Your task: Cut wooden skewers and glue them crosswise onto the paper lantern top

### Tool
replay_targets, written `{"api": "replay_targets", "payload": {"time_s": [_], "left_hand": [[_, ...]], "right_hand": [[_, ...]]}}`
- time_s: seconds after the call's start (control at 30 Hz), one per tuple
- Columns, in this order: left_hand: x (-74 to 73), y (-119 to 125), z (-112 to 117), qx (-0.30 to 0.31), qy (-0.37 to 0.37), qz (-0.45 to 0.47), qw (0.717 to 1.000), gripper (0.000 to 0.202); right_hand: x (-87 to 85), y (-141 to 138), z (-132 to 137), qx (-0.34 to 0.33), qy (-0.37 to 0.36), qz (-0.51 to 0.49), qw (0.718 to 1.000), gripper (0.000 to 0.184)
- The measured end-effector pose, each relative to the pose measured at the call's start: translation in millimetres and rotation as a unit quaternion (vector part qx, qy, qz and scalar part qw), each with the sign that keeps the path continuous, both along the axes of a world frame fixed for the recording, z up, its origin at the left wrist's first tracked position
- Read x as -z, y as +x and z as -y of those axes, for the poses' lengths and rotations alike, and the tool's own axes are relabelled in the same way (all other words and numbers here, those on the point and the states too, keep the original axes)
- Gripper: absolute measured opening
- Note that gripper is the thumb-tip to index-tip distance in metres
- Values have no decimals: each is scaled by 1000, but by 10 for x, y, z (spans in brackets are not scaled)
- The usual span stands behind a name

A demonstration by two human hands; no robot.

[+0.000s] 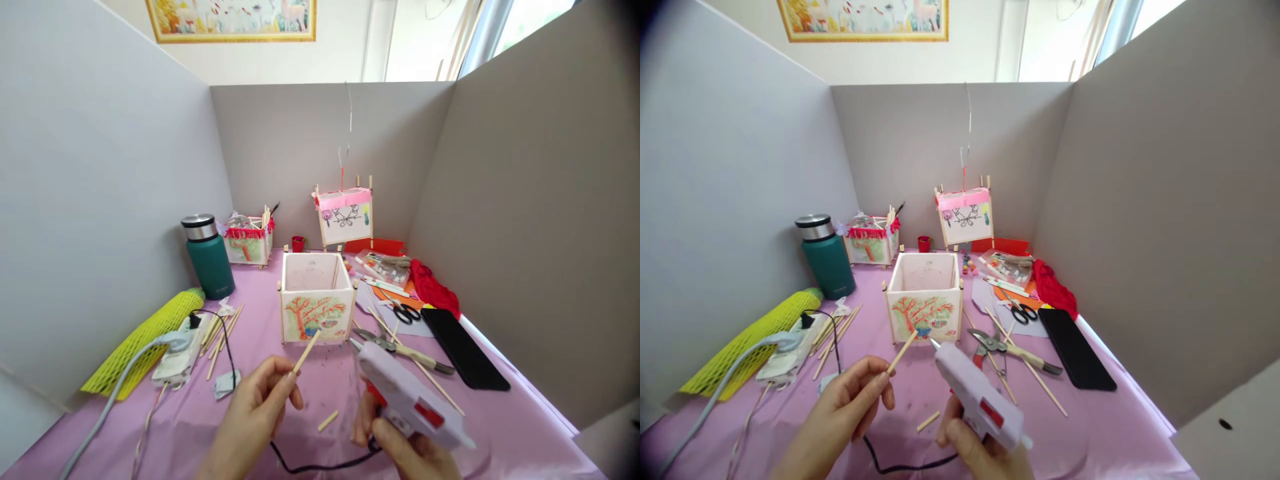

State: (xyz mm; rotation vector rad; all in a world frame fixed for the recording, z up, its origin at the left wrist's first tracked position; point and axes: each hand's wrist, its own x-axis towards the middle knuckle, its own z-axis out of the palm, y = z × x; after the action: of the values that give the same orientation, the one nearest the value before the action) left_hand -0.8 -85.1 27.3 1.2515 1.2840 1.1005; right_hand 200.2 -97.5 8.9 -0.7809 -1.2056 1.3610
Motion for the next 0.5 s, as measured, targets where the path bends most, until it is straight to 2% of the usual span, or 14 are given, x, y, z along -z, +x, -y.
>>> {"api": "replay_targets", "payload": {"time_s": [0.13, 0.2, 0.33, 0.5], "left_hand": [[5, -7, 15, -10, 2, -13, 1000, 35], [16, -16, 21, -16, 0, -15, 1000, 36], [36, -41, 36, -22, 3, -23, 999, 36], [-5, -75, 74, -42, 15, -48, 998, 34]], "right_hand": [[-21, -8, 6, -27, -69, -56, 996, 44], [-35, -23, 14, -39, -74, -56, 995, 41], [-65, -53, 1, -43, -80, -24, 996, 35], [-62, -120, -15, -15, -77, 33, 996, 43]]}}
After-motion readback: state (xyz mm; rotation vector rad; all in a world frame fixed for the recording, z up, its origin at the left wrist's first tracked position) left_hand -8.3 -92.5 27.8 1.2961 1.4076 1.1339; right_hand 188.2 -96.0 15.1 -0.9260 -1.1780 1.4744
